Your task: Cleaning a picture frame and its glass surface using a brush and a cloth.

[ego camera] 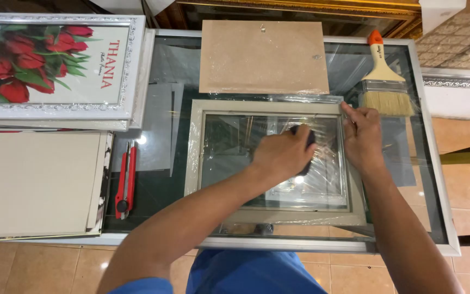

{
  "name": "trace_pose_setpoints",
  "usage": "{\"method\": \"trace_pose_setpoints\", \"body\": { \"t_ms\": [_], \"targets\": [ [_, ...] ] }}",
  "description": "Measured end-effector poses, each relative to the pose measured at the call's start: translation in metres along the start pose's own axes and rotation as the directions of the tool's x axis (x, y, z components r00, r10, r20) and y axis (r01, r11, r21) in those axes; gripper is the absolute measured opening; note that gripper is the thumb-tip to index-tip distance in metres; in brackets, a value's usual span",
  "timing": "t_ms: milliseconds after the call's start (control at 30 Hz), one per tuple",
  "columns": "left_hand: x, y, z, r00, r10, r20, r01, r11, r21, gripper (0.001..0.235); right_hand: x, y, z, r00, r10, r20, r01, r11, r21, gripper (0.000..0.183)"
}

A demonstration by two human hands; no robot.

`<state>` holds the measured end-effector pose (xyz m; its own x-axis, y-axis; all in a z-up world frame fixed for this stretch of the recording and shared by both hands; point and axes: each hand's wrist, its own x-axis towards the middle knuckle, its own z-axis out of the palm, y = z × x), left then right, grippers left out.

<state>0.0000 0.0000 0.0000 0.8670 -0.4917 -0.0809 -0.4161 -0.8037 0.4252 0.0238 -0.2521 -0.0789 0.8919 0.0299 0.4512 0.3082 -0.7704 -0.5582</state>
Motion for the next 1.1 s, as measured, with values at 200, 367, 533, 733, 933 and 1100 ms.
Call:
{"method": "trace_pose_setpoints", "body": {
  "t_ms": [200, 367, 533, 733, 933, 1100],
  "targets": [
    [-0.096, -0.083, -0.07, 0.94, -0.318, 0.12, 0.301, 0.943, 0.14, 0.045, 0.0, -0.011, -0.001, 0.999, 0.035, 0.001, -0.035, 0.999, -0.006, 0.047],
    [-0.096, -0.079, -0.06, 0.937, -0.345, 0.047, 0.328, 0.92, 0.216, 0.045, 0.002, -0.015, 0.003, 0.997, 0.079, -0.021, -0.079, 0.997, 0.011, 0.044],
    [-0.032, -0.008, 0.022, 0.927, 0.116, -0.356, -0.031, 0.971, 0.238, 0.027, 0.003, -0.026, -0.002, 0.992, 0.127, 0.003, -0.127, 0.992, 0.007, 0.045],
    [0.03, 0.055, 0.069, 0.8, 0.204, -0.564, -0.106, 0.974, 0.201, 0.03, 0.003, -0.005, 0.0, 0.996, 0.084, 0.03, -0.086, 0.994, 0.074, 0.043],
    [-0.027, 0.0, 0.013, 0.984, 0.031, -0.175, -0.013, 0.995, 0.101, 0.031, 0.001, -0.014, -0.002, 0.994, 0.109, 0.034, -0.11, 0.992, 0.054, 0.044],
    [-0.106, -0.07, -0.06, 0.939, -0.334, 0.08, 0.315, 0.931, 0.183, 0.038, 0.002, -0.025, -0.003, 0.988, 0.149, 0.038, -0.15, 0.988, 0.028, 0.045]
  ]
}}
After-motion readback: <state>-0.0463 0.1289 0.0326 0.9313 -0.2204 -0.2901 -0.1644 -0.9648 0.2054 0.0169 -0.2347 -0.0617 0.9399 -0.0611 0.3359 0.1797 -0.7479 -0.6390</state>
